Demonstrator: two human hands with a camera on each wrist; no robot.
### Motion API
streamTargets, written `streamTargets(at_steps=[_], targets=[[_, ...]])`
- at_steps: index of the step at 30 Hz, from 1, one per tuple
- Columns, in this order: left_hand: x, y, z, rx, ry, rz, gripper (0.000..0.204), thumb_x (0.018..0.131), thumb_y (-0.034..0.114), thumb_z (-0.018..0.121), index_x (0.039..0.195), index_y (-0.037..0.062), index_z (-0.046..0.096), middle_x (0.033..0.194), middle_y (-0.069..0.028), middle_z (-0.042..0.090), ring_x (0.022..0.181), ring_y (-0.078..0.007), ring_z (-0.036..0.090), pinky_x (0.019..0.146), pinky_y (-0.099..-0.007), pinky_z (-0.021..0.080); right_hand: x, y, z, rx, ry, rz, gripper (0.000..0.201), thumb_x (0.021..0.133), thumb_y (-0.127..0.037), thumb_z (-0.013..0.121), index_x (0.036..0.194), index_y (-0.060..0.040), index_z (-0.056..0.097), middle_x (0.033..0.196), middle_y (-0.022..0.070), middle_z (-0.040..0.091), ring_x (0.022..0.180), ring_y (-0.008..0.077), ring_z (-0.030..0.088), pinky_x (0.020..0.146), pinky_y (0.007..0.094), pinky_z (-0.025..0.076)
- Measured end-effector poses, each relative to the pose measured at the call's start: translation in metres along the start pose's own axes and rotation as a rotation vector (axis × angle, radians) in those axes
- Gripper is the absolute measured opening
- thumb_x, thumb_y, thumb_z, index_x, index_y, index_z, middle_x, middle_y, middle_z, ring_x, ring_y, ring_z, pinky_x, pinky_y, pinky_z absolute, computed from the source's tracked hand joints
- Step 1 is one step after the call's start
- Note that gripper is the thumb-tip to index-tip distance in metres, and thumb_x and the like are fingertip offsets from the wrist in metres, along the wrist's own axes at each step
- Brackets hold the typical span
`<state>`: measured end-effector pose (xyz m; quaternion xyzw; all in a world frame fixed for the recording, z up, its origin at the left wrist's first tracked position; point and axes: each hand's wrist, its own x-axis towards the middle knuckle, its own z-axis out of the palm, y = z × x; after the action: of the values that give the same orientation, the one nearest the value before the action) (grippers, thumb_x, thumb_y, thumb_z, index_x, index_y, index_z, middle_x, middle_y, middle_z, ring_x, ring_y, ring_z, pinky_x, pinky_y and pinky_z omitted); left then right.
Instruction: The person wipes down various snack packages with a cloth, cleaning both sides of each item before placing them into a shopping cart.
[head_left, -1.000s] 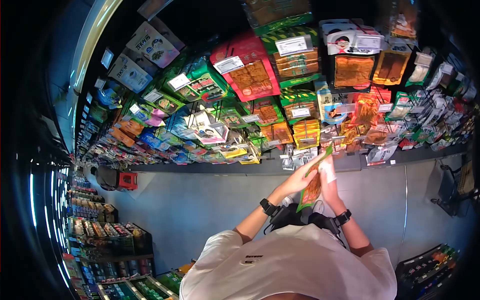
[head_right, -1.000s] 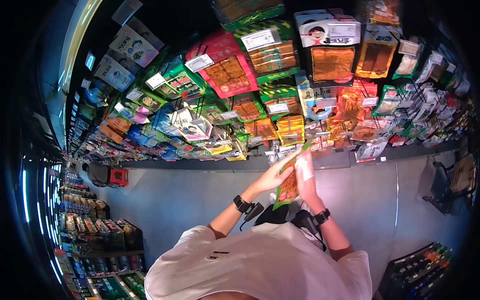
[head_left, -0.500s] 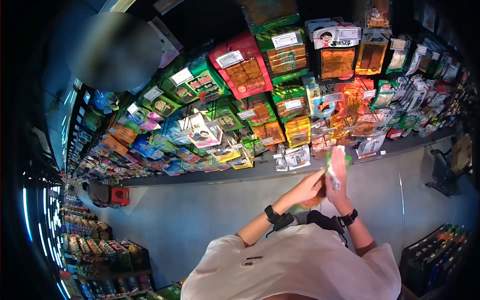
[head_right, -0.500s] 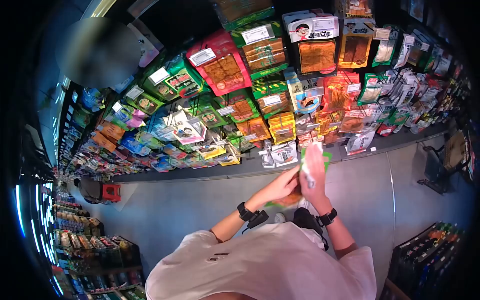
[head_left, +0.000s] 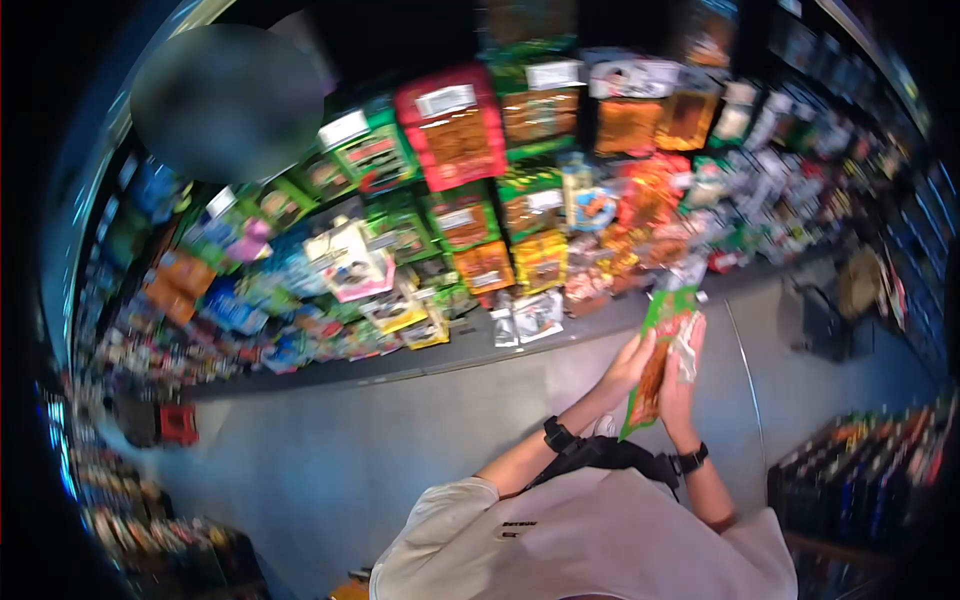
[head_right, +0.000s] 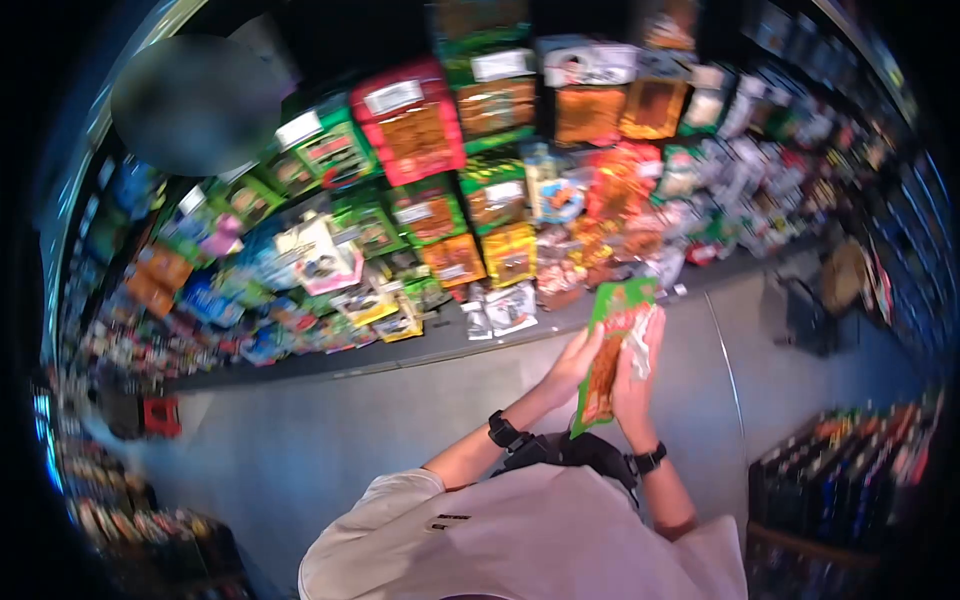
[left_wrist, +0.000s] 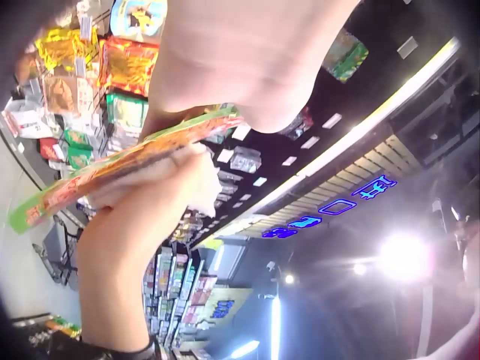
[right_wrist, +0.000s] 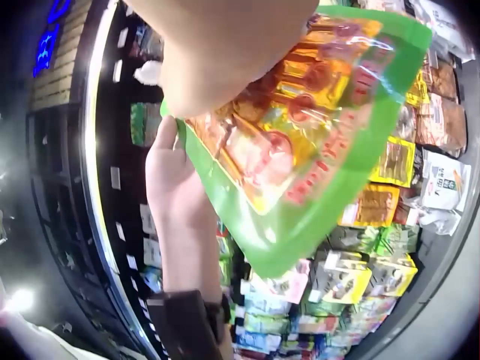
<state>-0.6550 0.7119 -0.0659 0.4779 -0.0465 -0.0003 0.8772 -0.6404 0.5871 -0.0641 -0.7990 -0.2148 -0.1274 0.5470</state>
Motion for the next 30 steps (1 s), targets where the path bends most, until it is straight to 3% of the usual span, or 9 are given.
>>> streamTargets(at_steps=[3,5,8,11,17,20,24,28,30], targets=[[0.015,-0.003,0.028,0.019,0.154,-0.111,0.050,0.108,0.042,0.041,0.141,0.0050,0.048,0.133,-0.0059,0.057,0.122,-0.0129,0.051,0.105,-0.0312,0.041,-0.019,0.004,-0.016,0.078,-0.032,-0.038,0.062,0.095,-0.023,0.057,0.149,0.0013,0.038,0.158,0.0248,0.030,0.148,0.0405,0.026,0.121,0.0480,0.020],[0.031,0.006,0.052,-0.166,0.329,-0.143,0.051,0.107,0.044,0.042,0.143,0.0075,0.045,0.136,-0.0066,0.055,0.125,-0.0158,0.051,0.106,-0.0333,0.042,-0.030,0.007,-0.037,-0.221,-0.207,-0.198,0.061,0.092,-0.023,0.061,0.146,-0.0010,0.044,0.155,0.0234,0.036,0.147,0.0408,0.029,0.120,0.0500,0.021],[0.055,-0.024,0.072,-0.379,0.186,-0.182,0.051,0.107,0.045,0.040,0.145,0.0097,0.042,0.143,-0.0076,0.052,0.129,-0.0209,0.052,0.108,-0.0378,0.044,-0.016,0.022,-0.094,-0.416,-0.297,-0.328,0.059,0.088,-0.020,0.063,0.142,-0.0023,0.049,0.151,0.0199,0.042,0.144,0.0397,0.034,0.119,0.0526,0.024],[0.090,-0.076,0.121,-0.245,0.062,-0.165,0.052,0.107,0.044,0.040,0.145,0.0082,0.040,0.143,-0.0086,0.052,0.128,-0.0218,0.053,0.108,-0.0390,0.045,-0.007,0.044,-0.156,-0.459,0.026,-0.176,0.058,0.090,-0.019,0.060,0.144,-0.0027,0.047,0.153,0.0161,0.041,0.145,0.0366,0.034,0.119,0.0512,0.026],[0.143,-0.155,0.261,-0.224,-0.088,-0.445,0.052,0.107,0.044,0.041,0.143,0.0070,0.041,0.141,-0.0094,0.054,0.129,-0.0219,0.054,0.108,-0.0396,0.044,-0.013,0.113,-0.295,-0.183,0.614,0.136,0.058,0.092,-0.017,0.056,0.146,-0.0002,0.044,0.153,0.0215,0.039,0.145,0.0382,0.033,0.119,0.0524,0.025],[0.180,-0.199,0.316,-0.292,-0.112,-0.483,0.050,0.107,0.043,0.040,0.141,0.0073,0.044,0.138,-0.0106,0.057,0.125,-0.0247,0.057,0.106,-0.0418,0.047,-0.029,0.131,-0.345,-0.593,0.363,0.004,0.056,0.092,-0.018,0.056,0.144,-0.0011,0.047,0.151,0.0212,0.042,0.144,0.0392,0.035,0.118,0.0537,0.026],[0.222,-0.236,0.360,-0.349,-0.166,-0.511,0.051,0.107,0.045,0.039,0.139,0.0064,0.047,0.137,-0.0119,0.058,0.123,-0.0264,0.059,0.105,-0.0443,0.048,-0.033,0.150,-0.400,-0.595,0.112,-0.038,0.056,0.090,-0.021,0.058,0.142,-0.0014,0.049,0.148,0.0210,0.045,0.142,0.0396,0.038,0.118,0.0540,0.027],[0.249,-0.258,0.389,-0.307,-0.186,-0.622,0.051,0.107,0.046,0.040,0.139,0.0071,0.047,0.137,-0.0097,0.058,0.126,-0.0239,0.056,0.106,-0.0431,0.047,-0.016,0.185,-0.440,-0.173,0.859,0.210,0.045,0.099,-0.017,0.055,0.140,0.0003,0.049,0.143,0.0178,0.051,0.136,0.0298,0.047,0.112,0.0398,0.036],[0.266,-0.263,0.408,-0.251,-0.218,-0.652,0.052,0.106,0.047,0.041,0.140,0.0087,0.045,0.137,-0.0075,0.056,0.128,-0.0215,0.054,0.106,-0.0418,0.046,-0.027,0.235,-0.447,0.023,0.947,0.385,0.042,0.101,-0.018,0.055,0.138,0.0016,0.049,0.137,0.0145,0.055,0.129,0.0240,0.050,0.107,0.0357,0.039]])
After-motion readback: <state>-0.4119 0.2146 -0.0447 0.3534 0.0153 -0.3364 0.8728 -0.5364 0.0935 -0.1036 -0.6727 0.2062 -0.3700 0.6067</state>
